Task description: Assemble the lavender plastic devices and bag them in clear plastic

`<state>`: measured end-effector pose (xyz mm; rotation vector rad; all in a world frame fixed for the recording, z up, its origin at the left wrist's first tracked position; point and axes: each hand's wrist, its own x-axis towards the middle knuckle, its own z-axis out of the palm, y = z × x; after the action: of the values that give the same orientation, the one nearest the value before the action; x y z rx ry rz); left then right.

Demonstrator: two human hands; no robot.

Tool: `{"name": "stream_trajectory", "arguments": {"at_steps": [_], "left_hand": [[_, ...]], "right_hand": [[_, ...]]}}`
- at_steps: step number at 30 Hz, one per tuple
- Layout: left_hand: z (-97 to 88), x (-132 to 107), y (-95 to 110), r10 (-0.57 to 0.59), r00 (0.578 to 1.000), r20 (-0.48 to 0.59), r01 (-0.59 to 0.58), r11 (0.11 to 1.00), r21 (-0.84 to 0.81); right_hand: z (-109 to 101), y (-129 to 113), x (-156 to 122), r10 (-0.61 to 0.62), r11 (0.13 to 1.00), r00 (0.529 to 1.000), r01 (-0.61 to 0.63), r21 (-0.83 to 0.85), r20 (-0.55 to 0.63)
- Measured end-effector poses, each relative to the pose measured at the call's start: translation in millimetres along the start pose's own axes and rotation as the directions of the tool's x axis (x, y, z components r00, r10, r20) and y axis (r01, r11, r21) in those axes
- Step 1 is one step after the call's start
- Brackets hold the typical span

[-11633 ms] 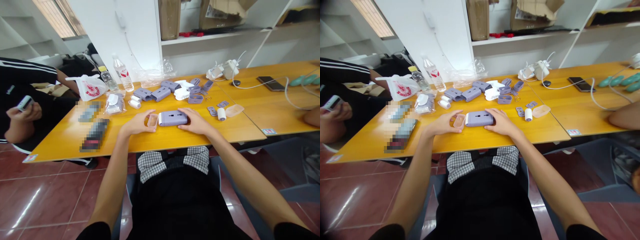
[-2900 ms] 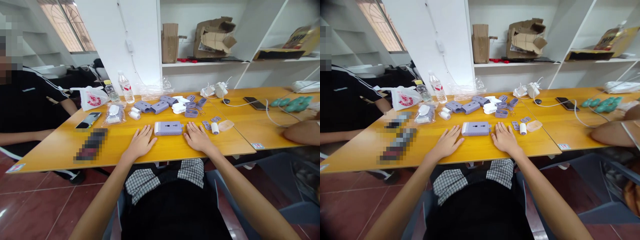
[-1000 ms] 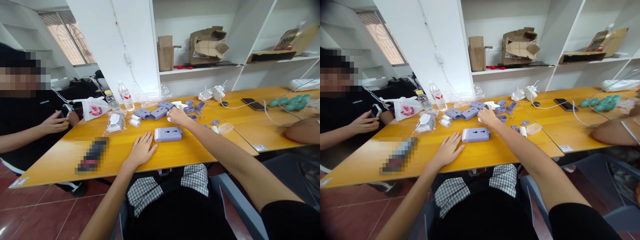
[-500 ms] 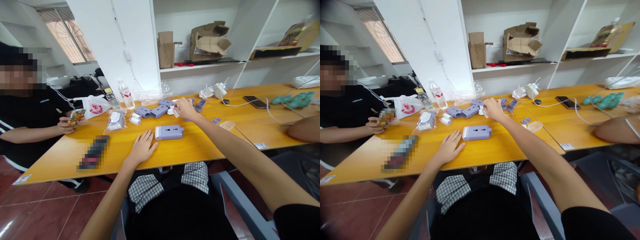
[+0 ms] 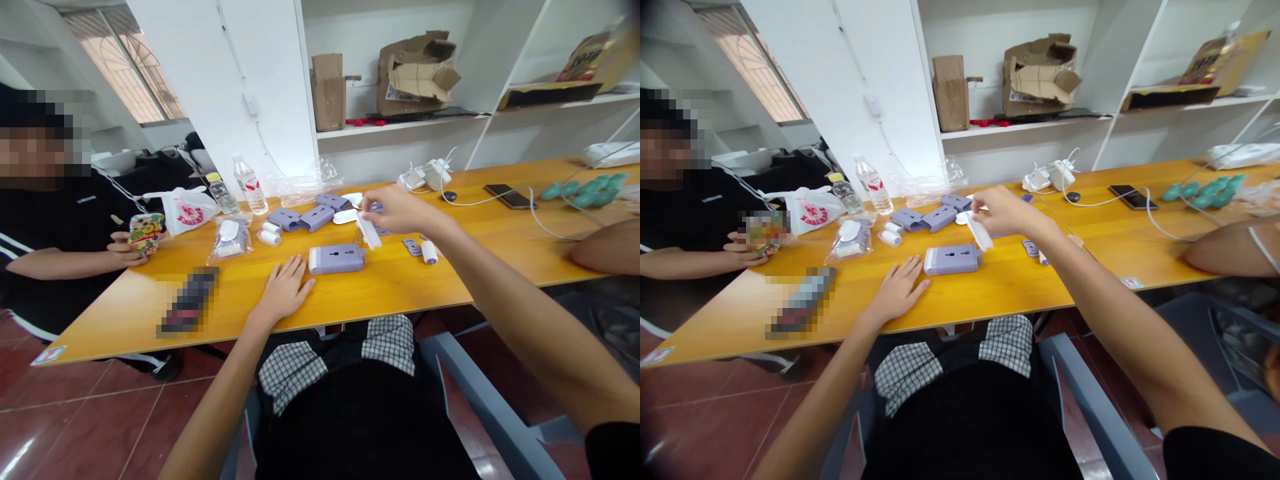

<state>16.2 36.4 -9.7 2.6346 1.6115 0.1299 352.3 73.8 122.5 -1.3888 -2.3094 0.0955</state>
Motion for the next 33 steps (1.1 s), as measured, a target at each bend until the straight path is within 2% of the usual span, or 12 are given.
{"name": "stream_trajectory", "arguments": {"at_steps": [3, 7, 11, 13, 15, 18, 22, 24, 28, 31, 33], "left_hand": [[2.7, 1, -2, -0.002, 1.0, -0.011, 0.002, 1.0, -0.01], [3.0, 1, -2, -0.01, 1.0, -0.026, 0.009, 0.998, -0.062], [-5.6, 0, -3, -0.013, 1.0, 0.011, 0.015, 0.987, -0.16], [-11.7, 6, -5, 0.027, 0.999, 0.03, -0.02, 0.976, -0.218], [-16.8, 16, -7, 0.092, 0.996, 0.005, -0.087, 0.959, -0.268], [-20.2, 35, -7, 0.161, 0.987, -0.018, -0.159, 0.941, -0.3], [-19.1, 45, -1, 0.147, 0.989, 0.018, -0.136, 0.949, -0.286], [-17.9, 40, 2, 0.136, 0.991, 0.012, -0.127, 0.949, -0.287], [-15.2, 25, 6, 0.135, 0.991, 0.001, -0.129, 0.949, -0.288], [-11.8, 17, 10, 0.136, 0.991, -0.007, -0.132, 0.95, -0.283], [-9.3, 13, 14, 0.133, 0.991, -0.031, -0.136, 0.953, -0.269]], "right_hand": [[3, 8, -30, 0.065, 0.996, 0.992, -0.057, -0.073, 0.112], [35, 17, -57, 0.198, 0.977, 0.961, -0.178, -0.117, 0.19], [57, 28, -77, 0.192, 0.98, 0.959, -0.174, -0.1, 0.208], [58, 34, -89, 0.152, 0.988, 0.969, -0.141, -0.069, 0.194], [59, 37, -100, 0.163, 0.986, 0.97, -0.153, -0.071, 0.18], [66, 34, -112, 0.173, 0.984, 0.967, -0.16, -0.082, 0.19], [81, 28, -114, 0.2, 0.974, 0.972, -0.183, -0.133, 0.127], [87, 31, -111, 0.189, 0.981, 0.978, -0.184, -0.065, 0.085], [89, 46, -105, 0.23, 0.956, 0.973, -0.223, 0.188, -0.014], [92, 51, -99, 0.311, 0.883, 0.946, -0.253, 0.396, -0.088], [95, 48, -96, 0.376, 0.799, 0.922, -0.274, 0.535, -0.089]]}}
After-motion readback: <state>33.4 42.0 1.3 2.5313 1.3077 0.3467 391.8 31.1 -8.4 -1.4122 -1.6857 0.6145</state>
